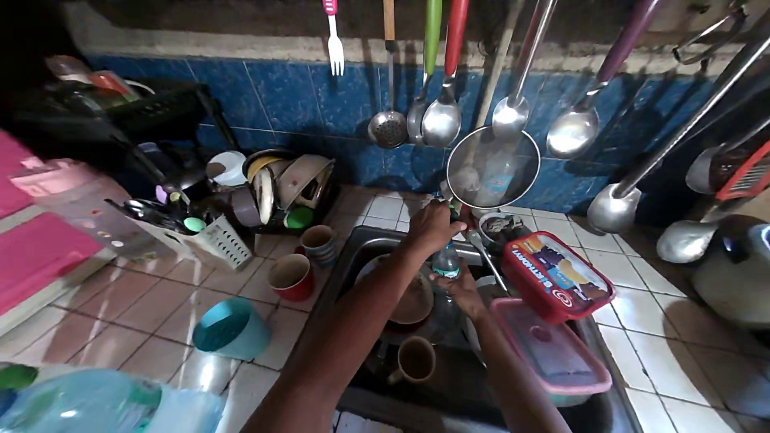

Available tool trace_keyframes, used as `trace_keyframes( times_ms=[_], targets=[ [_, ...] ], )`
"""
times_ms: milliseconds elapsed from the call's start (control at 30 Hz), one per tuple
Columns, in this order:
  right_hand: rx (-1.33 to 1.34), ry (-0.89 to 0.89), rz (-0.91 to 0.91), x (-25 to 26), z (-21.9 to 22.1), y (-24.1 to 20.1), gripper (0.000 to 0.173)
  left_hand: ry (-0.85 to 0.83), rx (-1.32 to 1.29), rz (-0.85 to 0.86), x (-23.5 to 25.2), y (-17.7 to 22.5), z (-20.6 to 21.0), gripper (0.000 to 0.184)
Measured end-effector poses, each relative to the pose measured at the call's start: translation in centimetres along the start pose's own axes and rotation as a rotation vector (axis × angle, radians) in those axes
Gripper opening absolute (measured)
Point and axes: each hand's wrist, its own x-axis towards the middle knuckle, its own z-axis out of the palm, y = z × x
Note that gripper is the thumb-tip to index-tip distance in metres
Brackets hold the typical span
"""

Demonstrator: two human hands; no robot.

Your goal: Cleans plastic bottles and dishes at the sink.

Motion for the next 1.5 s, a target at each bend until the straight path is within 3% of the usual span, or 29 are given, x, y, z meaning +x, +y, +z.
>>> trace_keyframes(
  times_ms=[100,233,567,1500],
  targets=[
    [0.040,-0.002,-0.021,0.18,0.13,0.55,0.094,-0.007,0.037,0.020,-0.40,0.40,-0.20,0.064],
    [0.027,0.005,-0.031,0.08,0.08,0.72,0.093,-0.006,0.074,0.051,-0.59,0.69,-0.20,0.055],
    [-0.143,0.083,-0.083,-0.57,0.63,0.77,0.094,-0.011,0.086,0.045,-0.86,0.85,-0.38,0.056],
    [-0.086,0.044,-0.013,-0.49,0.52,0.78,0.094,-0.022,0.105,0.039,-0.65,0.88,-0.21,0.058]
  ],
)
